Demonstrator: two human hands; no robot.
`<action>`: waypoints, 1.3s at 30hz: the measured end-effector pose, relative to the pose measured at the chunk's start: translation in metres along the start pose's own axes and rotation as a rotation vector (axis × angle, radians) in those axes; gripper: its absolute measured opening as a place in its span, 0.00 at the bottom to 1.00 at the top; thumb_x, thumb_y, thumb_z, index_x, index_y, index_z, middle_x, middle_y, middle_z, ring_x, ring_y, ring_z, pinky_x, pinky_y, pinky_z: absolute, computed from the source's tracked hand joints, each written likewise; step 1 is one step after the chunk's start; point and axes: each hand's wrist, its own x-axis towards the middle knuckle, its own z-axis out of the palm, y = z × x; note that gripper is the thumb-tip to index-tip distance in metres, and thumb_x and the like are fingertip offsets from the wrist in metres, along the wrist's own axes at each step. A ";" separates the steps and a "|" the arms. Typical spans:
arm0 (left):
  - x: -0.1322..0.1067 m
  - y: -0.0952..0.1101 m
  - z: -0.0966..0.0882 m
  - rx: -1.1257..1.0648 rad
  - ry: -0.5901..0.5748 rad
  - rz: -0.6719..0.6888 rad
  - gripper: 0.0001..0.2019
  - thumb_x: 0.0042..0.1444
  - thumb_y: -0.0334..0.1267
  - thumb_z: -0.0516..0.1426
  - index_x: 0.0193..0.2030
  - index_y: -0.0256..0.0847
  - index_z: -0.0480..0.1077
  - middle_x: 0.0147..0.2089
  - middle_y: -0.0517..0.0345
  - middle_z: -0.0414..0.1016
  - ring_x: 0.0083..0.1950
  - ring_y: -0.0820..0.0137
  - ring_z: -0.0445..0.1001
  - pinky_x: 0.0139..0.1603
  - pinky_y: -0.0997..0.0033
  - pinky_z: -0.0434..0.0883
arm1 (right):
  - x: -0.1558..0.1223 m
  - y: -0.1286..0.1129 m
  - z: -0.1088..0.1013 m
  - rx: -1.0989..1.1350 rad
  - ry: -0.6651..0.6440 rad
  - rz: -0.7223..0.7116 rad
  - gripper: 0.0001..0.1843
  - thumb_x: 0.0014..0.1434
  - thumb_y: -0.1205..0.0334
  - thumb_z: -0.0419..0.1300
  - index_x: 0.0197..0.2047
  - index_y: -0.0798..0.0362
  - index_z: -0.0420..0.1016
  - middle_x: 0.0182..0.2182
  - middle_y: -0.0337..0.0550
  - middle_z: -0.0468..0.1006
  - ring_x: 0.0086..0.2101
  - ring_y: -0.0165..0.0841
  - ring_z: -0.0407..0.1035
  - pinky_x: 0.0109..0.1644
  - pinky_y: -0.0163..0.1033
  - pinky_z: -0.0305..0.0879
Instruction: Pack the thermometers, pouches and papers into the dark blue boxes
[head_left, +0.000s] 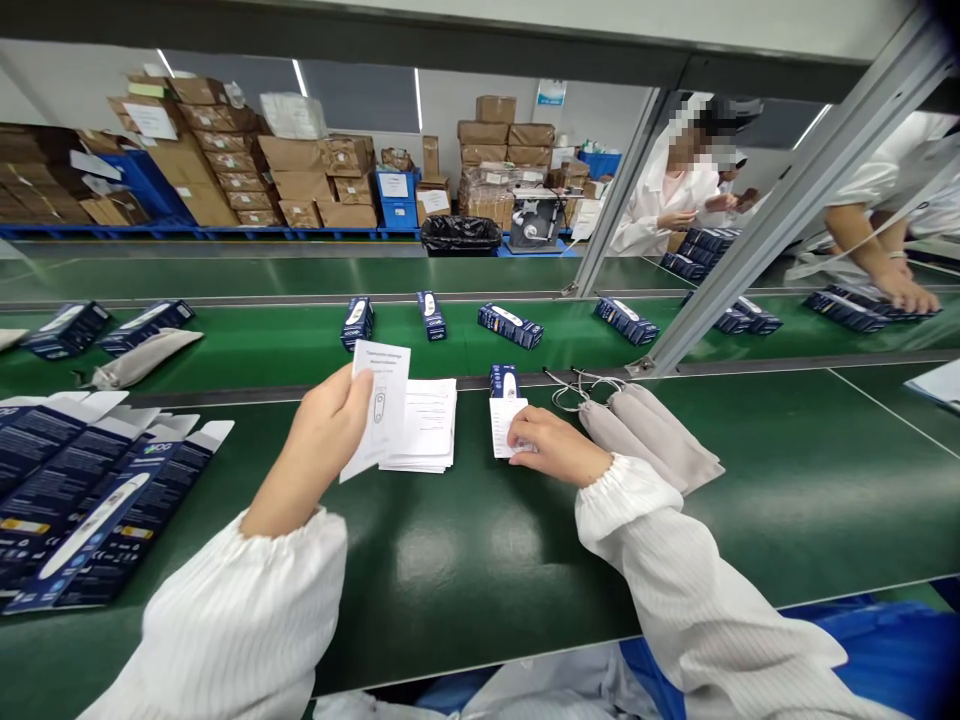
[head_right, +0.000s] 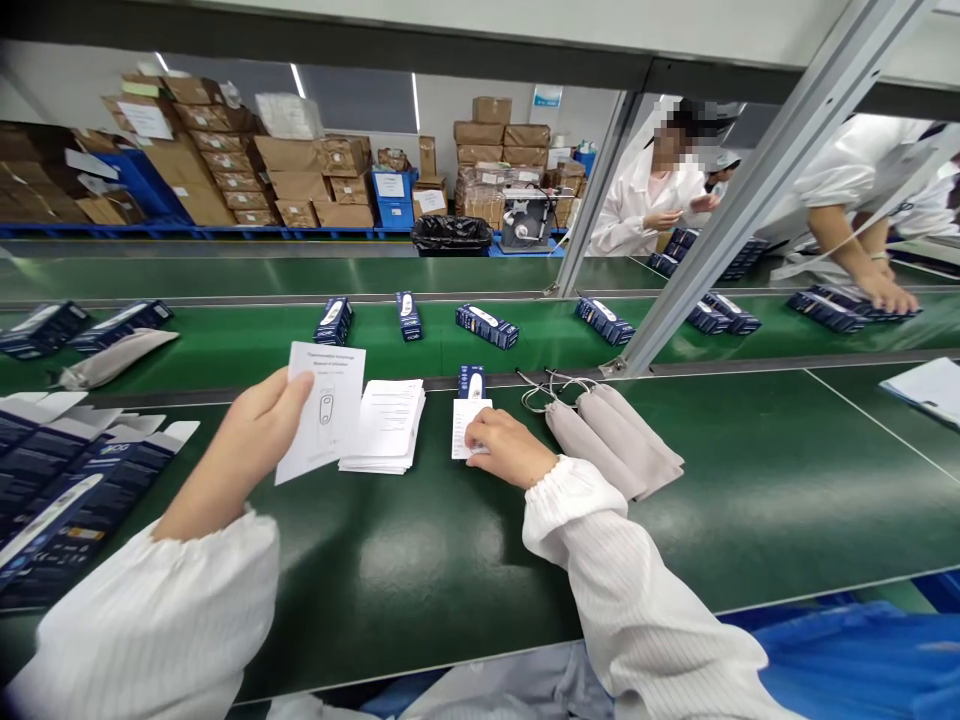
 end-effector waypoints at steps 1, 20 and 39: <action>-0.011 0.001 -0.004 -0.147 -0.026 -0.063 0.19 0.60 0.50 0.47 0.46 0.41 0.72 0.46 0.51 0.77 0.44 0.58 0.75 0.43 0.63 0.71 | 0.000 0.000 -0.001 0.020 -0.011 0.010 0.06 0.54 0.68 0.64 0.37 0.53 0.73 0.41 0.44 0.70 0.42 0.35 0.65 0.49 0.40 0.63; -0.112 -0.008 0.100 -1.327 -0.607 -0.689 0.18 0.58 0.43 0.57 0.49 0.32 0.70 0.46 0.40 0.77 0.42 0.61 0.78 0.42 0.67 0.74 | -0.029 -0.032 0.008 0.073 0.357 -0.022 0.12 0.65 0.61 0.51 0.31 0.53 0.67 0.28 0.41 0.72 0.30 0.31 0.67 0.35 0.35 0.61; -0.123 -0.004 0.133 -1.252 -0.632 -0.749 0.19 0.52 0.38 0.62 0.50 0.34 0.69 0.46 0.42 0.78 0.47 0.56 0.77 0.50 0.59 0.73 | -0.099 0.068 0.030 -0.366 0.593 0.578 0.21 0.63 0.61 0.48 0.55 0.62 0.67 0.48 0.62 0.70 0.47 0.48 0.62 0.50 0.56 0.61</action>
